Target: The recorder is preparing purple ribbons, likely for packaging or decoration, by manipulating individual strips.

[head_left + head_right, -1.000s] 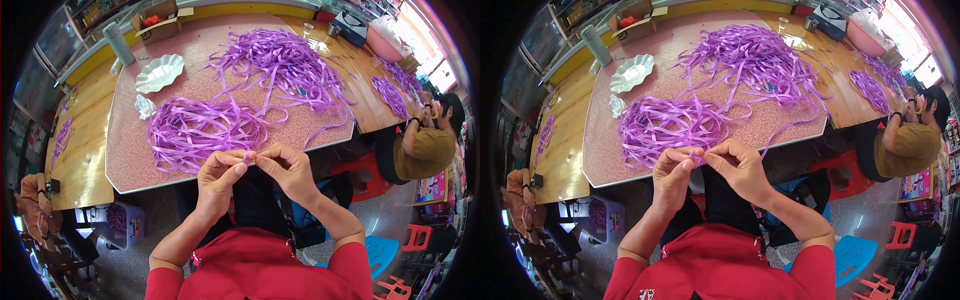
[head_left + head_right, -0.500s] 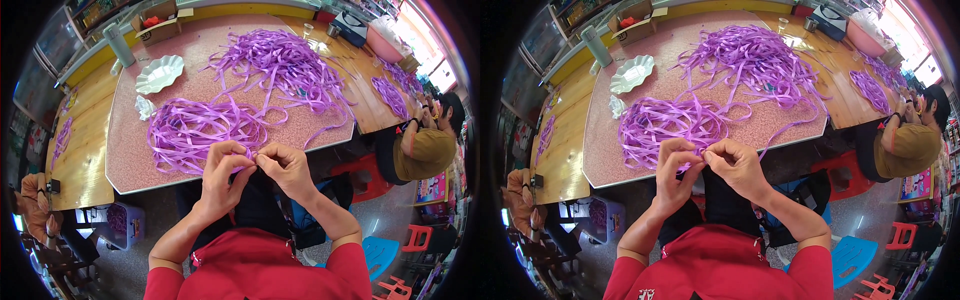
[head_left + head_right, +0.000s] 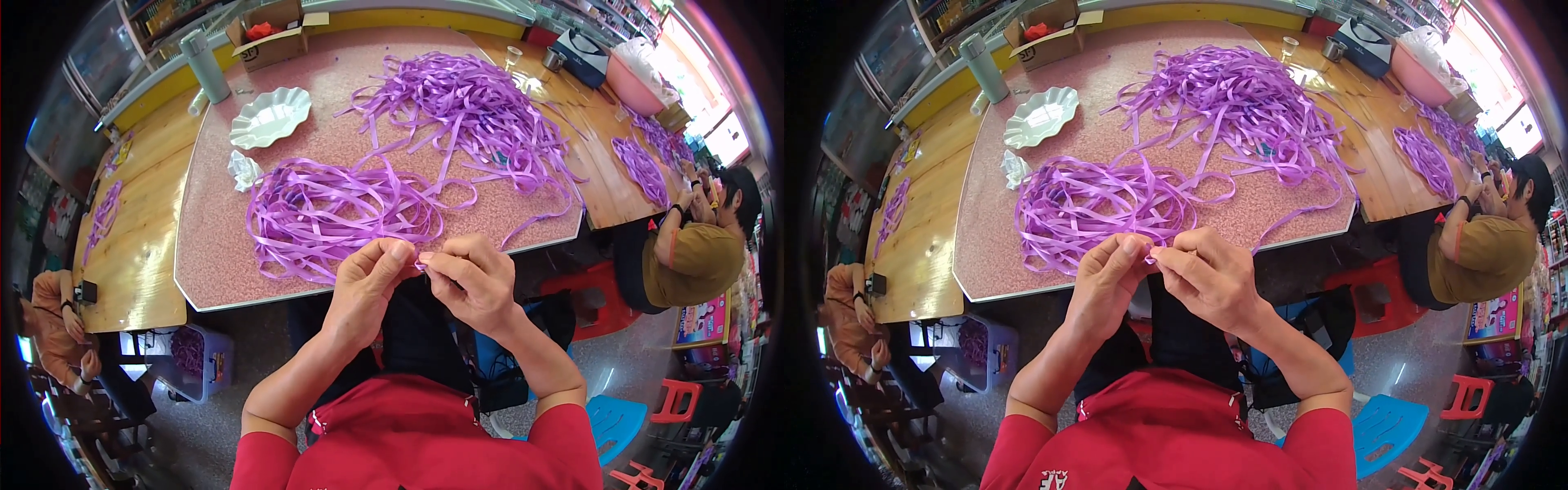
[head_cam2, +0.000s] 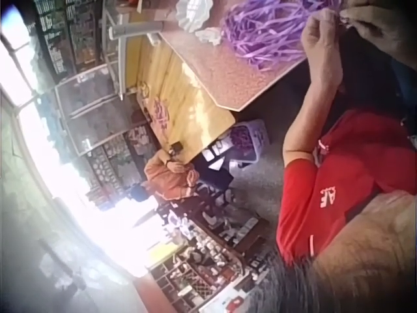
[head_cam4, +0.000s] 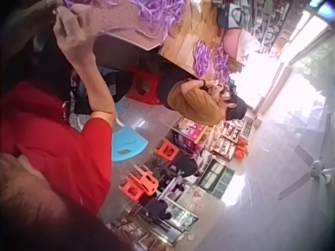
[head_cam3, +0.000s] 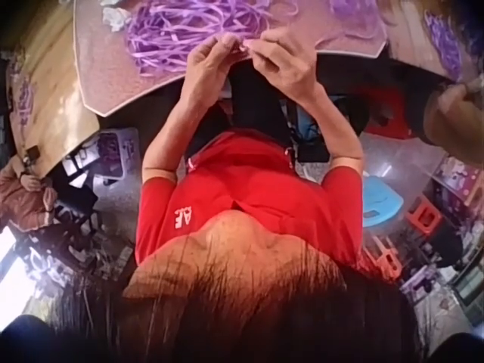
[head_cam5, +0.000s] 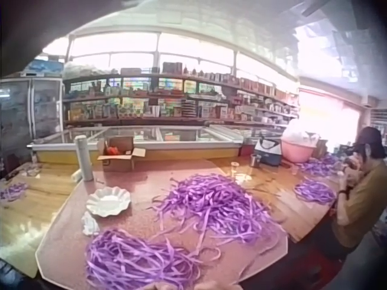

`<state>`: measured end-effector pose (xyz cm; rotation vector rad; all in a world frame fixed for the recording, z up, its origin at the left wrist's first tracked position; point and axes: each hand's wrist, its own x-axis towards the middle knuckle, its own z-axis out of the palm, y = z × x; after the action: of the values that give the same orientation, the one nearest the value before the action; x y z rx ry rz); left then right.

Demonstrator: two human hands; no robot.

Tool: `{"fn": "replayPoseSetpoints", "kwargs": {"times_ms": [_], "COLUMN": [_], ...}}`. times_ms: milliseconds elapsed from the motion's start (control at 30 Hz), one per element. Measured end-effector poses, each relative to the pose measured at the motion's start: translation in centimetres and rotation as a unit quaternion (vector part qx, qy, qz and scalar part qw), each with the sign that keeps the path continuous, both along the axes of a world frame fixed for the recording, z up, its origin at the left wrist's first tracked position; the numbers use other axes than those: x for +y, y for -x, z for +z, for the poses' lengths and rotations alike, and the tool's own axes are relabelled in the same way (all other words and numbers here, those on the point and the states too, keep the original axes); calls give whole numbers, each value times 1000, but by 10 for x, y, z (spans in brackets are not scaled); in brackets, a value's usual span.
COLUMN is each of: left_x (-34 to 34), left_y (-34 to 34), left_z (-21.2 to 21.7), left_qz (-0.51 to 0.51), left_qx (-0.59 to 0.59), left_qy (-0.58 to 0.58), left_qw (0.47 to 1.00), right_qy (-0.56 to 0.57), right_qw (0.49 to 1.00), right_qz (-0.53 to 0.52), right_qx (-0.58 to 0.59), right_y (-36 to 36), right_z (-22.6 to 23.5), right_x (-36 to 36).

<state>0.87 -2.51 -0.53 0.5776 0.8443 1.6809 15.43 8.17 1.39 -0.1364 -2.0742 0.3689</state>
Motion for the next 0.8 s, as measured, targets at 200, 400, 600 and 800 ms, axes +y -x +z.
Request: {"fn": "replayPoseSetpoints", "kwargs": {"times_ms": [200, 400, 600, 800], "left_x": [-3, 1, 1, 8], "left_y": [-13, -8, -9, -8], "left_z": [5, -11, -12, -12], "left_qz": [71, 100, 60, 230], "left_qx": [136, 243, 228, 469], "left_qy": [-92, -112, -102, -157], "left_qw": [984, 958, 966, 838], "right_qy": [-60, 4, 265, 528], "right_qw": [998, 1000, 963, 841], "right_qz": [-16, 1, 43, 111], "right_qx": [-20, -8, -25, -41], "right_y": [-3, 1, 0, -4], "right_z": [3, 5, 14, 10], "right_x": [3, -2, -12, -11]}}
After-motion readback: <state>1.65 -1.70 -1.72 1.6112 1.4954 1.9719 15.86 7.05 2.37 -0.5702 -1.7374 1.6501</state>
